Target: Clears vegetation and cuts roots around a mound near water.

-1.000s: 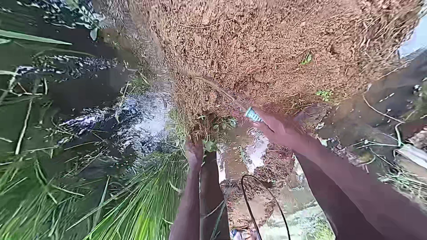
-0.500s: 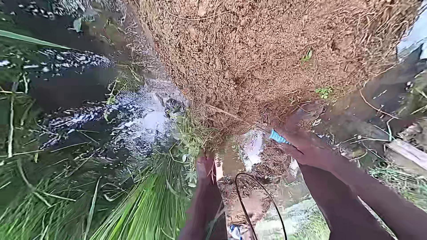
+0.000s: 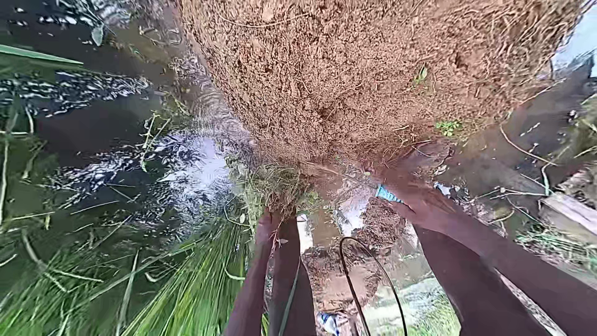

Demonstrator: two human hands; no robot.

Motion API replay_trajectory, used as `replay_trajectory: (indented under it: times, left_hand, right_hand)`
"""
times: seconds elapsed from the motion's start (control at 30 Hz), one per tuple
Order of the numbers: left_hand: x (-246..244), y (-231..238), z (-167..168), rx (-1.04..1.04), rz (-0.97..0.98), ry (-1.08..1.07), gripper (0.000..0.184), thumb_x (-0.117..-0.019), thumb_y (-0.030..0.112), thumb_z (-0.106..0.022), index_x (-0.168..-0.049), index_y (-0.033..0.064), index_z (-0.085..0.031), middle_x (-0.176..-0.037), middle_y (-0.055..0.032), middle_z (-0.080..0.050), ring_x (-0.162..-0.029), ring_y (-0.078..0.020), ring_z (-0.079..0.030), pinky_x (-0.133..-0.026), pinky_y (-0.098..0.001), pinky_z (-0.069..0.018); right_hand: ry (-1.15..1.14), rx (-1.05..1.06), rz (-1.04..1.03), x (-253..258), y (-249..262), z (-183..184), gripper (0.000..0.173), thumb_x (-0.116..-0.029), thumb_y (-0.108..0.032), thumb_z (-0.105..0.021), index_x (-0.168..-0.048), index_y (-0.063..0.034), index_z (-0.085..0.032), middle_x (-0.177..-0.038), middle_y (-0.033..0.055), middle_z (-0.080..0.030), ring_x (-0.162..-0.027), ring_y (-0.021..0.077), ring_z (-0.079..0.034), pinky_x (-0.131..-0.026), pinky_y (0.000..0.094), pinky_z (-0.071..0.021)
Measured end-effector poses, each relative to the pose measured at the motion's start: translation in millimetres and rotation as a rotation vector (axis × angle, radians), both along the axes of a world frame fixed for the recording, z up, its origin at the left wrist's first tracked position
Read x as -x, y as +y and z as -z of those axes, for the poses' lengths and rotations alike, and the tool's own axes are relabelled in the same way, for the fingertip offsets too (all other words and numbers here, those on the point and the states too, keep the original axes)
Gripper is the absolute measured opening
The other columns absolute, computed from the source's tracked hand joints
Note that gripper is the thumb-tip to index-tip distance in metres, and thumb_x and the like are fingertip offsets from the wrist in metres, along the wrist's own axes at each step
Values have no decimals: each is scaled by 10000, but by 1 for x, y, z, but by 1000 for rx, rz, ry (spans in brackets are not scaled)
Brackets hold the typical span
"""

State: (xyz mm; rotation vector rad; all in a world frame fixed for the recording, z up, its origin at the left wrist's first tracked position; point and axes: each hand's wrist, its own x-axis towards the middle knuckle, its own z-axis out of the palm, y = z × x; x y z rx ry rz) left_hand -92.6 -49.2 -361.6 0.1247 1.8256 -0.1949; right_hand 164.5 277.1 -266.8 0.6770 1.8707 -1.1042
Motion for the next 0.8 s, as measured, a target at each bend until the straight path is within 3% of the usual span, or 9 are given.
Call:
replay_trajectory:
  times: [0.07, 0.13, 0.27, 0.4, 0.47, 0.5, 0.57, 0.63, 0.8]
  left_hand:
    - [-4, -3, -7, 35, -6, -58, 489, -1087, 303, -461, -1431, -41, -516, -1319, -304, -613, -1262, -439, -586, -1077, -608, -429]
    - [-9, -1, -10, 28, -59, -75, 485, -1085, 314, -484, -1425, -30, -525, -1312, -285, -623, -1256, -410, -595, -1084, -592, -434]
    - [31, 10, -9, -168, -318, -27, 464, -1055, 222, -555, -1428, -50, -512, -1331, -249, -620, -1221, -308, -620, -1070, -481, -478]
    - [96, 39, -7, -351, -503, 12, 349, -1081, 158, -464, -1316, -86, -545, -1132, -193, -693, -920, -219, -714, -801, -391, -606]
    - [130, 66, 9, -410, -236, 150, 338, -1084, 181, -478, -1283, -69, -589, -1103, -180, -703, -910, -223, -715, -797, -396, -602]
    - [148, 80, 22, -437, -25, 242, 365, -1068, 195, -517, -1321, -55, -597, -1194, -212, -687, -1050, -287, -693, -923, -471, -558]
    - [186, 112, 49, -476, 324, 349, 485, -1033, 216, -587, -1440, -37, -510, -1423, -286, -543, -1337, -446, -517, -1090, -642, -405]
    - [222, 152, 76, -540, 550, 434, 606, -981, 206, -631, -1500, -35, -431, -1531, -320, -416, -1450, -515, -347, -1125, -731, -272]
    - [304, 227, 118, -617, 757, 496, 731, -941, 171, -617, -1554, -67, -299, -1630, -299, -264, -1542, -468, -164, -1230, -640, -92]
  right_hand:
    - [-141, 47, -80, -7, 3, -23, 478, -1059, -333, -467, -1497, -151, -528, -1256, 236, -666, -1124, 455, -657, -888, 643, -515]
    - [-158, 45, -130, -8, 0, -31, 471, -1052, -337, -468, -1496, -190, -530, -1141, 242, -684, -1053, 469, -662, -831, 637, -508]
    - [282, -123, 112, 10, -25, -11, 497, -987, -373, -455, -1376, -127, -644, -942, 167, -726, -791, 358, -721, -667, 559, -570]
    - [339, -96, 257, 46, -14, 1, 524, -1005, -373, -450, -1455, -138, -580, -1060, 172, -732, -861, 336, -731, -716, 558, -581]
    - [384, -127, 291, 68, -6, 16, 511, -1005, -366, -452, -1418, -107, -606, -972, 147, -717, -778, 288, -706, -667, 511, -573]
    - [402, -134, 327, 82, -3, 21, 510, -1004, -367, -457, -1413, -103, -609, -949, 132, -718, -755, 255, -696, -655, 481, -570]
    - [429, -126, 416, 105, -6, 28, 517, -1009, -376, -463, -1427, -102, -593, -924, 95, -715, -718, 174, -665, -635, 398, -562]
    - [430, -78, 512, 119, -10, 29, 534, -1011, -362, -470, -1458, -84, -558, -943, 86, -712, -728, 120, -643, -655, 338, -552]
    - [458, -94, 484, 112, -19, 43, 540, -1003, -380, -466, -1446, -88, -572, -892, 49, -700, -684, 70, -610, -611, 289, -528]
